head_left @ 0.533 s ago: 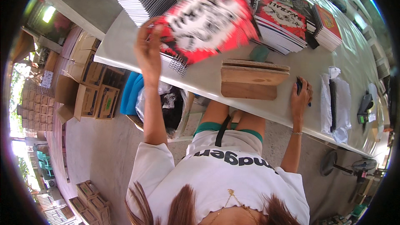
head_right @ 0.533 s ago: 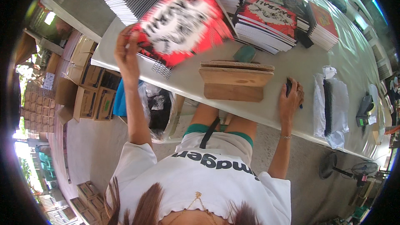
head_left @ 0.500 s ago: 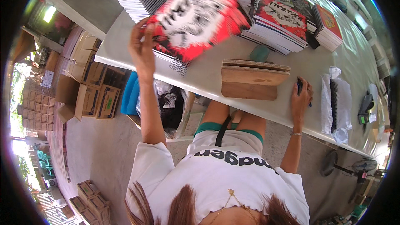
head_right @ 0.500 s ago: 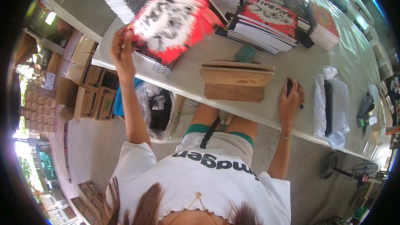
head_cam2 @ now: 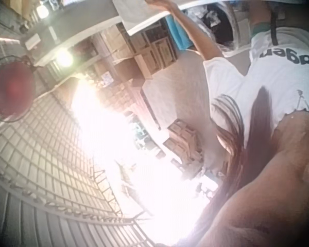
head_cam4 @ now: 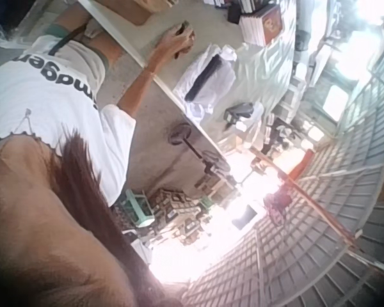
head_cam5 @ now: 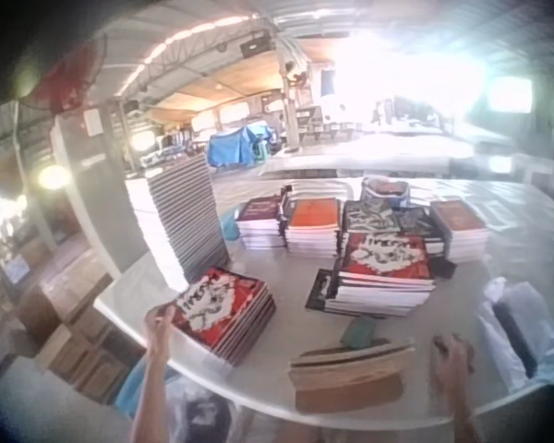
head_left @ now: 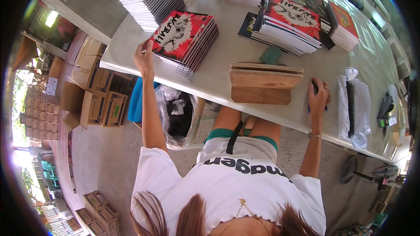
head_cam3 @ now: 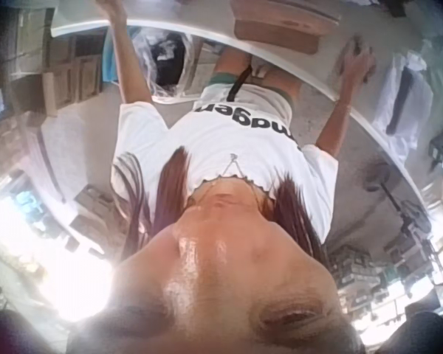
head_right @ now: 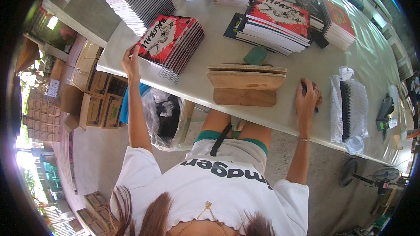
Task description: The person assembles notebooks by threading a spiral coil through prepunched holes, using a pair of pliers to cut and secure the ends of the wire.
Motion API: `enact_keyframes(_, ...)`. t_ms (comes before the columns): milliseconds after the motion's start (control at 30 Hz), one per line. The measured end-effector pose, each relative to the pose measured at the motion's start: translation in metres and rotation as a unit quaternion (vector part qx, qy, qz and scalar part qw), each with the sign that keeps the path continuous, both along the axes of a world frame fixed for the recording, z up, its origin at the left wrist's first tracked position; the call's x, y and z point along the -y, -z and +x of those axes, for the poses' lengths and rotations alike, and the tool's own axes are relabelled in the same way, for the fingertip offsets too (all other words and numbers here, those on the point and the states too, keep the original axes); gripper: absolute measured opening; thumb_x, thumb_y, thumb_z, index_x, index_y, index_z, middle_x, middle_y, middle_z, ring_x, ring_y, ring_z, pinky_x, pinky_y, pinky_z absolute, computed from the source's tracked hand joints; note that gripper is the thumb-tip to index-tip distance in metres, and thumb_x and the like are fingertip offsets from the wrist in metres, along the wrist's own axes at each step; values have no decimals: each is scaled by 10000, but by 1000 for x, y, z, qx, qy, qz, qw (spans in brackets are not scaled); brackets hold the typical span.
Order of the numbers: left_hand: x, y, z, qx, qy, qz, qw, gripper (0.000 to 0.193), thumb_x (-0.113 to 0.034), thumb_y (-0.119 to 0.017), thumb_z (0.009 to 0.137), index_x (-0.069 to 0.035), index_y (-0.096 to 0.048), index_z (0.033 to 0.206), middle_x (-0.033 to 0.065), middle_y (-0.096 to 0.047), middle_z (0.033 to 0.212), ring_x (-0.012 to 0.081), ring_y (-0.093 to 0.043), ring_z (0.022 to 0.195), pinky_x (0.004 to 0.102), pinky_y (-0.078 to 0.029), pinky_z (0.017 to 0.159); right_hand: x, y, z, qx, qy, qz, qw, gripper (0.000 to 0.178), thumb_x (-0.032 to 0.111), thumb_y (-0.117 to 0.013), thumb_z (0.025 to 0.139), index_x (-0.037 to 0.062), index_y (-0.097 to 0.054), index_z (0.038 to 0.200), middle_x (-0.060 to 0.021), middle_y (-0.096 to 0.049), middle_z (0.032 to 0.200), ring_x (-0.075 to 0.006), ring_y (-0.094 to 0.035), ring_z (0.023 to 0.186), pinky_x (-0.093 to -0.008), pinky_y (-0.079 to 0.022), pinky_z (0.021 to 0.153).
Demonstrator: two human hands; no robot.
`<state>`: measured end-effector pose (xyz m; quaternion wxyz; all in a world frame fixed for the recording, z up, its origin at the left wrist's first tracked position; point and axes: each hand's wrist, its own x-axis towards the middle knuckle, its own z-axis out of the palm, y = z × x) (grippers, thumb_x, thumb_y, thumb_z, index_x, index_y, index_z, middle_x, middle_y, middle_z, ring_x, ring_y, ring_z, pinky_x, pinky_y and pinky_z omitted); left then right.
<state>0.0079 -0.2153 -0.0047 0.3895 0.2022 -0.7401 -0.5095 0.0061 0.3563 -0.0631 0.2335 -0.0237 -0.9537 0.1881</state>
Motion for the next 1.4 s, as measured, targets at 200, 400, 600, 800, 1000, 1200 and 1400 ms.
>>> enact_keyframes(200,24,20,0,63,-26,-95,993,412,-384,-691,863,-27,-721,1067,151,-664,977,244,-610,935,362,-449,874,3,-41,-58,45,-47,-232,971,310,262,-555,966,67,-608,1201,-130,-667,1055,-249,-596,1061,-340,-431,938)
enact_keyframes(400,26,20,5,55,18,-77,995,432,-398,-669,879,-31,-708,1103,154,-658,1039,243,-607,958,361,-446,885,22,-85,-108,-66,-183,-334,923,536,441,-516,978,-8,-546,1268,-72,-602,1212,-150,-562,1079,-303,-438,905)
enact_keyframes(600,8,11,5,60,50,-23,997,453,-395,-661,898,-12,-688,1137,46,-690,975,112,-561,876,250,-437,789,10,-79,-168,110,-5,-335,936,681,563,-664,834,18,-593,1235,-37,-595,1123,-102,-519,906,-237,-411,751)
enact_keyframes(800,6,6,11,98,32,-46,994,522,-442,-631,909,24,-672,1142,130,-699,1027,183,-622,927,312,-469,854,-14,-64,-184,29,-85,-408,908,505,442,-769,774,48,-664,1073,31,-615,877,-64,-492,760,-234,-377,651)
enact_keyframes(1000,6,16,5,59,66,-46,995,517,-470,-640,901,-31,-674,1173,-2,-653,900,43,-433,670,225,-342,555,-31,-63,-144,-126,-138,-359,914,448,181,-715,835,9,-555,1217,-11,-599,961,-116,-515,784,-258,-426,706)
enact_keyframes(1200,25,28,7,-3,-116,-263,958,344,-321,-711,869,-132,-691,1155,114,-624,1013,253,-506,984,373,-440,814,-15,-41,-66,-126,-148,-718,668,394,-11,-674,819,122,-585,1179,49,-591,971,-55,-540,835,-210,-451,713)
enact_keyframes(1400,-81,-39,45,-60,-99,-240,964,274,-262,-648,919,-139,-682,1161,80,-522,1086,229,-466,968,358,-397,780,-1,-25,-20,-136,-283,-753,579,365,-13,-647,859,97,-581,1200,-3,-626,1106,-114,-584,1005,-328,-468,945)
